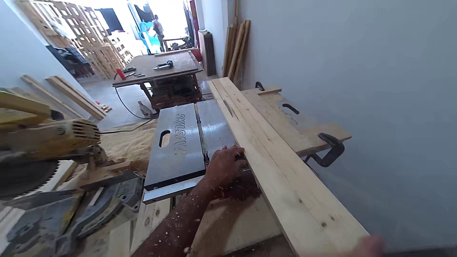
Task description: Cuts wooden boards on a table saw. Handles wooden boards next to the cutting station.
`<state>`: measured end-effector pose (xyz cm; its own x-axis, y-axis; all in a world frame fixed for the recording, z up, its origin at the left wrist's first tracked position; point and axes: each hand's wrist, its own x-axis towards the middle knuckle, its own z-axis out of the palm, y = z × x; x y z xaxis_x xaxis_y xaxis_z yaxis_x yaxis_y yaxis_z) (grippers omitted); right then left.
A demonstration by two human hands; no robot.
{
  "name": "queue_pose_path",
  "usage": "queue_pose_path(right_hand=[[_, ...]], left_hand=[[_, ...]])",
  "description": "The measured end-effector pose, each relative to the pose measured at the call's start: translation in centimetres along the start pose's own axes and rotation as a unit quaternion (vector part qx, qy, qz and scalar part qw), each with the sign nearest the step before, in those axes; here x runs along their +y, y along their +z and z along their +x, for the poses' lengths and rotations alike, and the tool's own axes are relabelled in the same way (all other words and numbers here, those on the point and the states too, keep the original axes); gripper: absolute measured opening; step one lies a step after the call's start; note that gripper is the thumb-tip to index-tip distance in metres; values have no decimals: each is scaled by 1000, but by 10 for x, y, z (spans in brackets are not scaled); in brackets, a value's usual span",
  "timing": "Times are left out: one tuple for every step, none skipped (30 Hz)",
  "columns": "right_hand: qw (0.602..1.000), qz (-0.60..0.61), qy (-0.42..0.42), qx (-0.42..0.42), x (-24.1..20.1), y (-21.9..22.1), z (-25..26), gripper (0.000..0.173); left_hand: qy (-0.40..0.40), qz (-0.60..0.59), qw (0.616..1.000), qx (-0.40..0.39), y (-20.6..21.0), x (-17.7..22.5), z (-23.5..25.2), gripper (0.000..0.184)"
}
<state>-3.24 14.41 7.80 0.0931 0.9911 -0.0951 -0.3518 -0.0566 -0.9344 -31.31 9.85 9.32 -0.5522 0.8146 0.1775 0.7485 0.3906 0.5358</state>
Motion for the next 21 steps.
queue_pose_path(right_hand=[[1000,17,10,4,11,22,7,57],[999,32,12,7,23,44,15,59],[999,29,14,18,30,67,21,59],[999,16,21,31,36,87,27,59],[998,-2,32,45,41,105,32,59],[997,-18,40,59,45,123,38,60],[996,-32,48,62,49,137,43,63],[995,-48,52,66,56,151,49,66],[993,-66,55,80,63,164,55,69],[990,-78,61,100,66,177,59,72],[988,-80,75,108,65,188,61,73],[988,-64,86,113,61,198,62,72],[987,-45,106,111,54,204,63,71],[984,-60,126,106,51,207,64,74],[979,-103,144,106,54,207,66,79],[975,-134,151,97,62,204,69,85],[972,-166,152,66,66,195,70,92],[973,-191,129,15,65,180,68,94],[970,-231,62,-36,62,161,68,91],[948,-300,-34,-99,57,139,70,88],[905,-368,-140,-163,53,120,78,82]], left_hand=[[7,-11,1000,6,0,0,-1,38],[9,-18,1000,8,0,0,-2,38],[15,-22,1000,9,0,0,-3,38],[14,-18,1000,2,1,-1,-2,38],[5,-11,1000,-12,1,-1,2,38],[0,-7,1000,-21,0,0,4,38],[2,-4,1000,-22,0,1,5,38],[10,-1,1000,-25,-1,1,5,38],[25,0,999,-25,0,0,5,39],[40,5,999,-26,1,-1,5,41],[57,8,998,-26,2,-2,4,43],[81,6,997,-17,4,-2,2,45],[107,1,994,0,7,-3,0,47],[118,3,993,7,9,-3,-2,48],[119,9,993,9,11,-3,-5,48],[118,17,993,13,13,-3,-7,46],[122,30,992,18,13,-3,-9,43],[130,42,990,23,13,-3,-8,39],[133,49,990,27,14,-3,-7,37],[132,52,990,27,15,-4,-7,37],[132,52,989,30,16,-5,-8,39]])
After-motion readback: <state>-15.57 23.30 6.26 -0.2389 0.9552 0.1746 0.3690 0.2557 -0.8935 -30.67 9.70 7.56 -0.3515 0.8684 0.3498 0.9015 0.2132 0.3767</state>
